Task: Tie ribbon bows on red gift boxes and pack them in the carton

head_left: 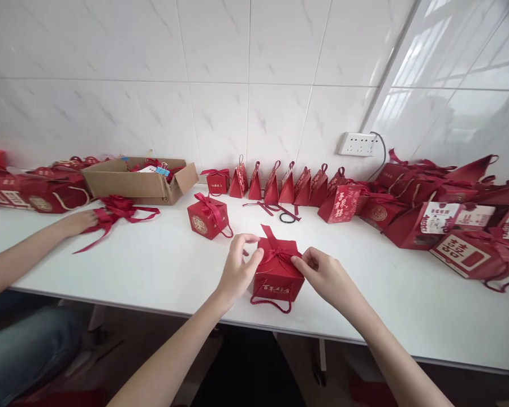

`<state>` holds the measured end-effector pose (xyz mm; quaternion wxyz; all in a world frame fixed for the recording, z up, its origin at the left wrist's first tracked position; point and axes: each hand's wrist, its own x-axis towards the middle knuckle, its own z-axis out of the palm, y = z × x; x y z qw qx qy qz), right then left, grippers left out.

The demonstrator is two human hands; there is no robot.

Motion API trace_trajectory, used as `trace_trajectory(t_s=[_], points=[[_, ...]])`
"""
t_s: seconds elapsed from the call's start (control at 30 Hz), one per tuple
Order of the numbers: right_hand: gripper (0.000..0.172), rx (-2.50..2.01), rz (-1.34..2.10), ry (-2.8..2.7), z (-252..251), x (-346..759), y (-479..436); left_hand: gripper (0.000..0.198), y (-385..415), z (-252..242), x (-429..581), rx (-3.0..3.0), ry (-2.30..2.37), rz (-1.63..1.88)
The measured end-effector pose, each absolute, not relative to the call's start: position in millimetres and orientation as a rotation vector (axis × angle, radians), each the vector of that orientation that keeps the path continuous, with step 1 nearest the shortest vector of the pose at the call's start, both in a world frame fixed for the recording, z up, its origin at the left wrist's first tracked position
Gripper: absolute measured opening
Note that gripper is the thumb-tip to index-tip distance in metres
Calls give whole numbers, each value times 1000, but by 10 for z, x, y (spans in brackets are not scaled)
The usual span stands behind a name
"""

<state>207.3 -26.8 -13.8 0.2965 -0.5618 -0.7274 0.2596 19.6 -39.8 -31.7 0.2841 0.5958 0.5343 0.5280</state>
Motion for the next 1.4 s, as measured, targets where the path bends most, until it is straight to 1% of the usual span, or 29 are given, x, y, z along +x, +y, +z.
trace_trajectory(t_s=[0.03, 0.1, 0.13, 0.2, 0.4, 0.57, 0.83, 0.93, 1.1, 1.2, 1.3, 1.37, 1.4], points=[[38, -1478, 713, -1921, -141, 2083, -264, 17, -412, -307, 183, 1544, 1492, 1387], [39, -1441, 778, -1895, -155, 2103, -257, 29, -438, -294, 149, 1519, 1513, 1248], [40, -1421, 822, -1876, -165, 2112, -253, 35, -447, -294, 131, 1531, 1473, 1182], [41, -1365, 945, -1817, -189, 2124, -239, 40, -450, -310, 100, 1539, 1363, 1141], [43, -1056, 1438, -1531, -273, 2144, -166, 39, -366, -463, 82, 1344, 1092, 1248], [39, -883, 1637, -1347, -388, 2177, -136, 38, -328, -545, 113, 1284, 1029, 1304], [33, -758, 1628, -1222, -614, 2162, -172, 37, -339, -548, 161, 1358, 1122, 1378], [34, -778, 1586, -1206, -641, 2163, -205, 37, -357, -530, 160, 1401, 1167, 1368], [31, -853, 1487, -1191, -610, 2171, -299, 35, -384, -483, 107, 1540, 1248, 1320], [36, -879, 1439, -1135, -621, 2118, -379, 37, -337, -470, 89, 1555, 1269, 1280], [38, -987, 1313, -1119, -630, 1973, -584, 40, -261, -439, 77, 1470, 1279, 1236], [32, -1043, 1286, -1224, -591, 1846, -826, 39, -253, -391, 54, 1367, 1308, 1327], [32, -1024, 1341, -1324, -549, 1789, -966, 37, -276, -363, 35, 1323, 1339, 1420]])
